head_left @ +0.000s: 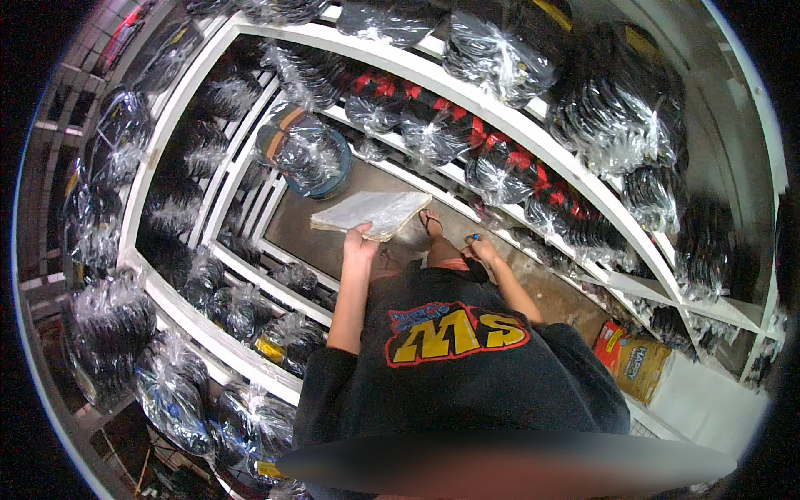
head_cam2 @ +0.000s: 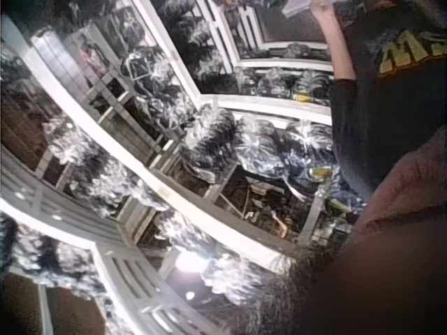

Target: The person walks through a warehouse aisle, picks up plastic-wrapped shoe packages from shelves, and writes on a notepad with a pen. They repeat this process for several items, then carry the notepad and a package to a workbench area.

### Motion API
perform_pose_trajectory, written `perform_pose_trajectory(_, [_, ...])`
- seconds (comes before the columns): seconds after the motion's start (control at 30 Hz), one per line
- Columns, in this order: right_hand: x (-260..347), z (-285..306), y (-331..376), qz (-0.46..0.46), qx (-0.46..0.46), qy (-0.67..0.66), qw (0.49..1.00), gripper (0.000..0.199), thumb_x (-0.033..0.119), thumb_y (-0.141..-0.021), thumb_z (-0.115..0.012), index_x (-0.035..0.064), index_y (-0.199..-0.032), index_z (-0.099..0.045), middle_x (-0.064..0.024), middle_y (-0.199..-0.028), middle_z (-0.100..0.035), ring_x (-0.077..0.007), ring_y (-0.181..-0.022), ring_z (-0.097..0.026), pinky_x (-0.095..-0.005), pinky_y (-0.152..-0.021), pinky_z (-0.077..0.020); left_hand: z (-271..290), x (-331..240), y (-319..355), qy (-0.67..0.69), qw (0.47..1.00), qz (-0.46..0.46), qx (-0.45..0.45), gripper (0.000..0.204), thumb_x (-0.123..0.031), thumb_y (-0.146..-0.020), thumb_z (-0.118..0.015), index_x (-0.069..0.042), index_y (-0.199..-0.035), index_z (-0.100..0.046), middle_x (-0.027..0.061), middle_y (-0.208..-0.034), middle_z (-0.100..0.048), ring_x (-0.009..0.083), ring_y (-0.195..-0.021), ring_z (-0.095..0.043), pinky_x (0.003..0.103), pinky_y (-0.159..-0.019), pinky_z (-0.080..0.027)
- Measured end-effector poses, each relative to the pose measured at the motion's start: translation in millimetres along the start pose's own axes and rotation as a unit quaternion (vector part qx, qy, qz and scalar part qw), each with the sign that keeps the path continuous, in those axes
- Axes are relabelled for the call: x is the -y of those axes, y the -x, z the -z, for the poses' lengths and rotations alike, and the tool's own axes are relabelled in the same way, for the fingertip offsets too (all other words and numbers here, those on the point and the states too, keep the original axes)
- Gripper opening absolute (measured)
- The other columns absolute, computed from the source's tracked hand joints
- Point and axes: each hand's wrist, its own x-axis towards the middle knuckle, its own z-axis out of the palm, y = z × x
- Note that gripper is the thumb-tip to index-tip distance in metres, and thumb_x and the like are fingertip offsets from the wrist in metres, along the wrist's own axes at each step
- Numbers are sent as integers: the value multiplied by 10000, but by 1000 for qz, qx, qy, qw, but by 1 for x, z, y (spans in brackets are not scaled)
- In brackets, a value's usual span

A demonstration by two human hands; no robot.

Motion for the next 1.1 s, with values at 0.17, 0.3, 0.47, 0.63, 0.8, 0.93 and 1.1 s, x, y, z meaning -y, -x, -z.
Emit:
perform_pose_trajectory(0.17, [79,-20,-5,25,53,-8,998,330,296,-865,-497,26,-1050,-537,-120,-825,-637,-130,-605,-591,-247,-488,-448,4,-35,24,-56,992,-39,108,523,77,-748,-437,33,-1255,-315,206,-1222,-440,368,-1110,-454,516,-948,-375])
perform_pose_trajectory(0.3, [168,-58,-3,-9,280,-186,942,506,398,-862,-510,7,-1176,-440,-126,-967,-611,-180,-815,-607,-328,-678,-499,18,-50,56,-124,971,-76,190,538,61,-712,-486,71,-1232,-345,199,-1180,-490,336,-1061,-506,446,-935,-408])
perform_pose_trajectory(0.47, [245,-118,38,132,318,-196,918,366,240,-804,-624,-6,-1063,-542,-98,-1000,-599,-180,-910,-565,-296,-799,-454,9,-57,99,-121,961,-159,193,572,21,-698,-495,71,-1246,-338,192,-1212,-467,325,-1103,-478,423,-934,-397])
perform_pose_trajectory(0.63, [297,-128,96,241,257,-254,901,278,52,-787,-619,-32,-1038,-534,-81,-980,-590,-148,-887,-556,-273,-800,-436,-24,-38,146,108,886,-252,373,685,-98,-698,-525,17,-1315,-253,198,-1315,-351,335,-1199,-381,473,-1023,-262])
perform_pose_trajectory(0.8, [332,-121,132,358,258,-177,880,327,146,-810,-605,-44,-1060,-516,-89,-960,-585,-143,-884,-536,-270,-800,-412,-61,-3,163,-32,875,-337,346,581,-9,-764,-511,-13,-1299,-287,162,-1287,-383,287,-1190,-395,417,-1003,-311])
perform_pose_trajectory(0.93, [347,-112,146,398,251,-128,873,344,180,-815,-595,-50,-1060,-516,-100,-962,-583,-140,-886,-526,-255,-801,-398,-69,4,169,-85,872,-352,329,522,71,-773,-532,-17,-1254,-350,109,-1221,-452,220,-1137,-439,331,-949,-366])
perform_pose_trajectory(1.1, [354,-104,155,372,295,-178,862,358,154,-806,-604,-56,-1077,-502,-108,-986,-584,-143,-902,-532,-263,-815,-400,-74,11,176,-115,870,-361,317,529,79,-767,-544,-21,-1252,-358,92,-1212,-465,192,-1132,-441,311,-951,-355])
